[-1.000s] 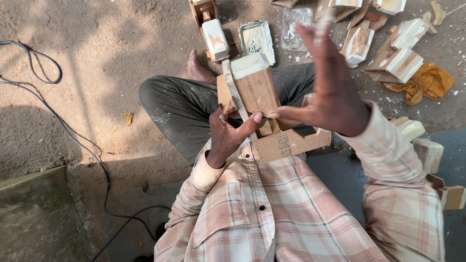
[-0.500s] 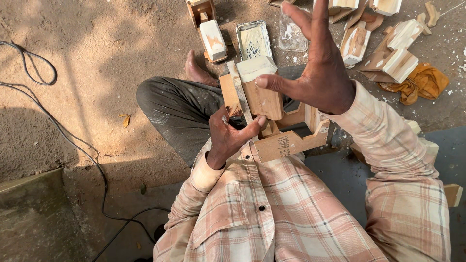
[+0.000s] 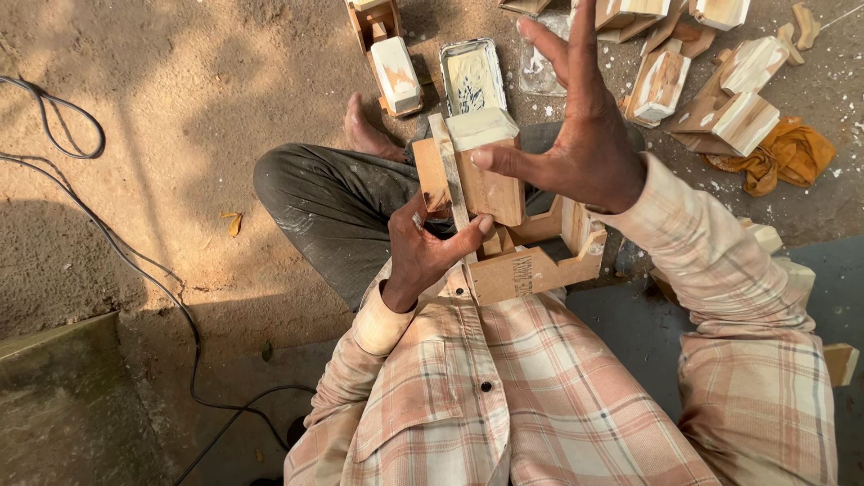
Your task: The person sits on the floor and applies a white paste to the edges and corners of small wooden pieces using their fingers. They rotate the pieces to reach different sides and place them down after filling.
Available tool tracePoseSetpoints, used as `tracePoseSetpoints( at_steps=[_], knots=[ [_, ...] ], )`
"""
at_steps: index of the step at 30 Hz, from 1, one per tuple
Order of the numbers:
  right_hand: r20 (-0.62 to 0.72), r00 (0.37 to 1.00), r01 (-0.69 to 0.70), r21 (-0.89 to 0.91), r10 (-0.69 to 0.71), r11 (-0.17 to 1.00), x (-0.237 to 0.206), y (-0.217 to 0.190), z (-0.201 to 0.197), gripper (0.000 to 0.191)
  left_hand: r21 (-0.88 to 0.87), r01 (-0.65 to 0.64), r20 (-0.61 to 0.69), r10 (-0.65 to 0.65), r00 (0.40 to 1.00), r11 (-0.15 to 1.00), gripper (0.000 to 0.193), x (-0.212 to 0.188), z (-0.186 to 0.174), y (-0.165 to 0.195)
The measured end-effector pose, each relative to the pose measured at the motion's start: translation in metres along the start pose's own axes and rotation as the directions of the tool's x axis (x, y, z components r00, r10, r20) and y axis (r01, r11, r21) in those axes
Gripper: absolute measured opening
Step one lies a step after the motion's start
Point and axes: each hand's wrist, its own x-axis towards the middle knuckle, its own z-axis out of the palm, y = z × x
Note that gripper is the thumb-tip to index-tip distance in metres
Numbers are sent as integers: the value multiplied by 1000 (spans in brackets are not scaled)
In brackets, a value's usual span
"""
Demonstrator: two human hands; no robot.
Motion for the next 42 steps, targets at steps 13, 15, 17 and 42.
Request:
tracePoseSetpoints(
  at_steps=[13, 15, 17, 42],
  knots=[
    [-3, 1000, -8, 11, 8, 1000, -1, 10, -9, 148, -51, -59, 74, 62, 995, 997, 37, 15, -1, -5],
    [-53, 998, -42, 20, 43, 999, 3, 21, -19, 140, -165, 11, 99, 6, 995, 986, 38, 19, 0, -8],
    [-1, 997, -76, 117, 76, 990, 2, 27, -27, 139, -325, 108, 111, -76, 991, 939, 43, 21, -2, -12],
    [-68, 990, -117, 143, 127, 983, 9, 63, -7, 106, -524, 303, 213, -222, 951, 796, 61, 23, -10, -63]
  ],
)
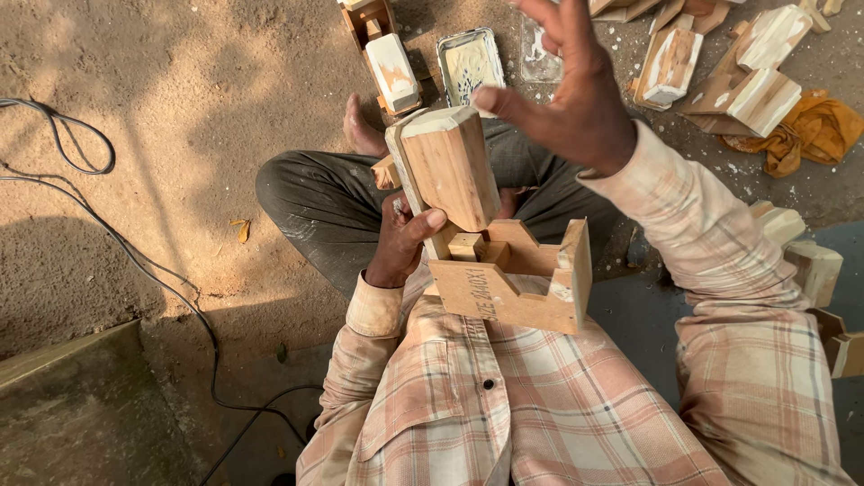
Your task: The person sits on the floor and applies a white paste to the edges and corners of small wooden pieces using their fingers. They rotate the pieces to reach different sides and place them down after filling.
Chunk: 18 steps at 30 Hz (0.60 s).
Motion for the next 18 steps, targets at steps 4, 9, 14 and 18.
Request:
tracePoseSetpoints(
  at_steps=[4, 9, 14, 18],
  knots=[
    [9, 994, -112, 216, 112, 970, -4, 34, 5, 84, -107, 0, -70, -8, 998, 994, 71, 3, -17, 5],
    [-10, 945, -314, 245, 326, 917, -26, 93, 53, 82, -302, 25, -149, -74, 986, 953, 87, 12, -46, 17],
    [-75, 954, -298, -103, 291, 949, -43, 158, 114, 55, -242, 29, -271, -97, 958, 970, 101, 21, -87, 16],
    [-99, 948, -318, -280, 302, 906, -43, 197, 154, 50, -207, -51, -313, -17, 950, 977, 90, 30, -123, 1]
  ],
)
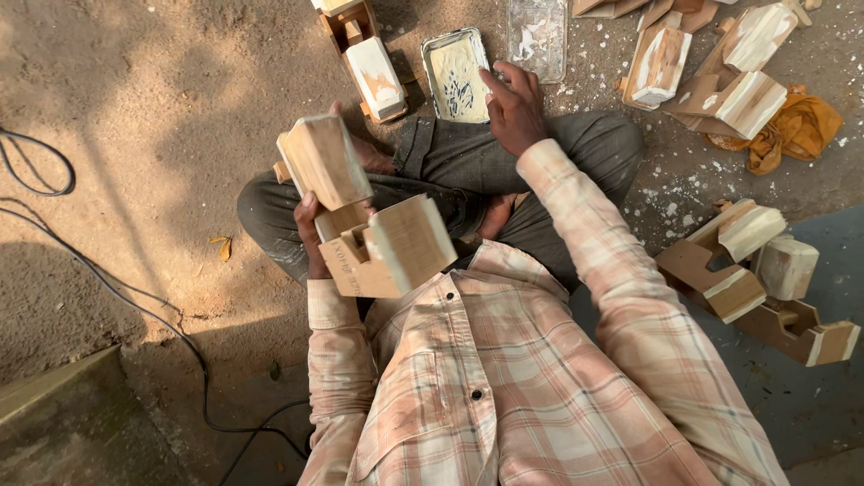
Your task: The person sits on the floor and applies a white paste to the edges and corners of small wooden pieces using their fingers. They rotate the pieces to reach different sides and place them down after filling.
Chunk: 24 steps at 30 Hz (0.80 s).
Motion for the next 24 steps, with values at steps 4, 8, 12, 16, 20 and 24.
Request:
tracePoseSetpoints(
  at_steps=[4, 8, 12, 16, 20, 24],
  knots=[
    [28, 999, -29, -153, 34, 988, 14, 11, 28, 47, -147, 92, -18, -96, 995, 985, 80, 6, -23, -10],
    [22, 1000, 18, -252, -13, 968, 37, 14, 40, 46, -211, 159, -61, -176, 983, 964, 78, 13, -27, -11],
    [41, 999, 1, -292, 12, 956, 55, 19, 47, 51, -194, 191, -63, -207, 976, 962, 81, 19, -21, -8],
    [64, 998, -2, -302, 22, 953, 67, 20, 52, 54, -171, 199, -62, -212, 975, 965, 84, 27, -12, -6],
    [78, 997, 3, -332, 24, 943, 75, 23, 57, 56, -171, 317, -169, -344, 924, 933, 85, 26, -5, -3],
    [83, 996, 17, -338, 12, 941, 79, 26, 60, 58, -133, 316, -153, -335, 930, 939, 88, 25, -1, 1]
  ],
)
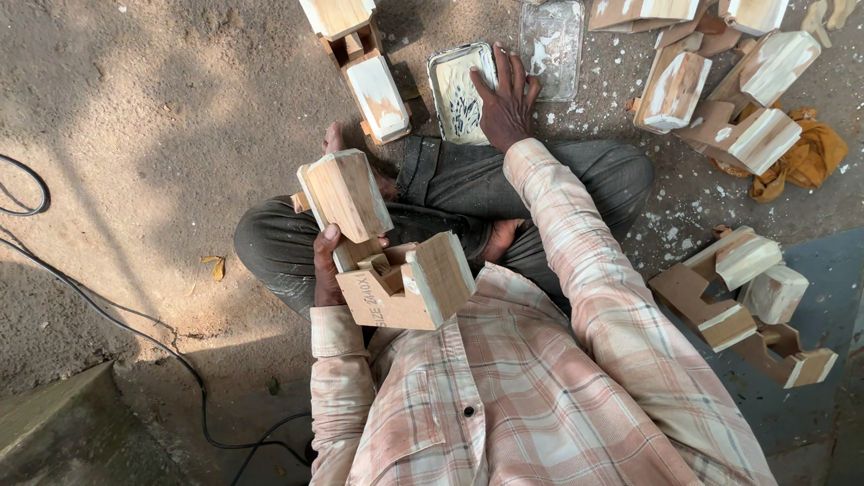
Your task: The person sits on the floor and applies a white paste to the edges and corners of small wooden pieces using their fingers. They rotate the pieces to reach different sides and place them down after filling.
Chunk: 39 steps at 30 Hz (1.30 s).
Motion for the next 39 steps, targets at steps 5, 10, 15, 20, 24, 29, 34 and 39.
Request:
tracePoseSetpoints(
  at_steps=[5, 10, 15, 20, 24, 29, 34, 39],
  knots=[
    [19, 1000, -8, -26, 9, 1000, 4, 2, 3, 63, 70, 0, -59, 4, 998, 998, 92, 0, 4, 1],
    [131, 977, -186, 124, 170, 975, -4, 1, 2, 51, 70, -5, -38, 7, 999, 998, 93, -5, 3, -3],
    [283, 916, -375, 854, 285, 359, -13, 4, -15, 44, 14, 10, -7, -10, 1000, 1000, 87, -9, -1, -7],
    [375, 924, -352, 911, 75, -214, -46, -15, -82, 47, 116, -99, 102, 88, 991, 988, 77, -7, 6, -6],
    [118, 975, -125, 992, -186, -28, -63, -47, -147, 47, 220, -204, 163, 170, 972, 954, 57, -18, 20, -7],
    [-140, 891, 325, 860, -431, 393, -77, -90, -204, 47, 248, -281, 244, 221, 944, 927, 45, -35, 43, -11],
    [-175, 822, 502, 671, -542, 546, -82, -112, -231, 52, 251, -336, 323, 249, 913, 908, 42, -50, 53, -9],
    [-207, 760, 620, 518, -616, 590, -90, -117, -239, 56, 262, -313, 326, 222, 919, 913, 44, -64, 52, -14]
  ],
)
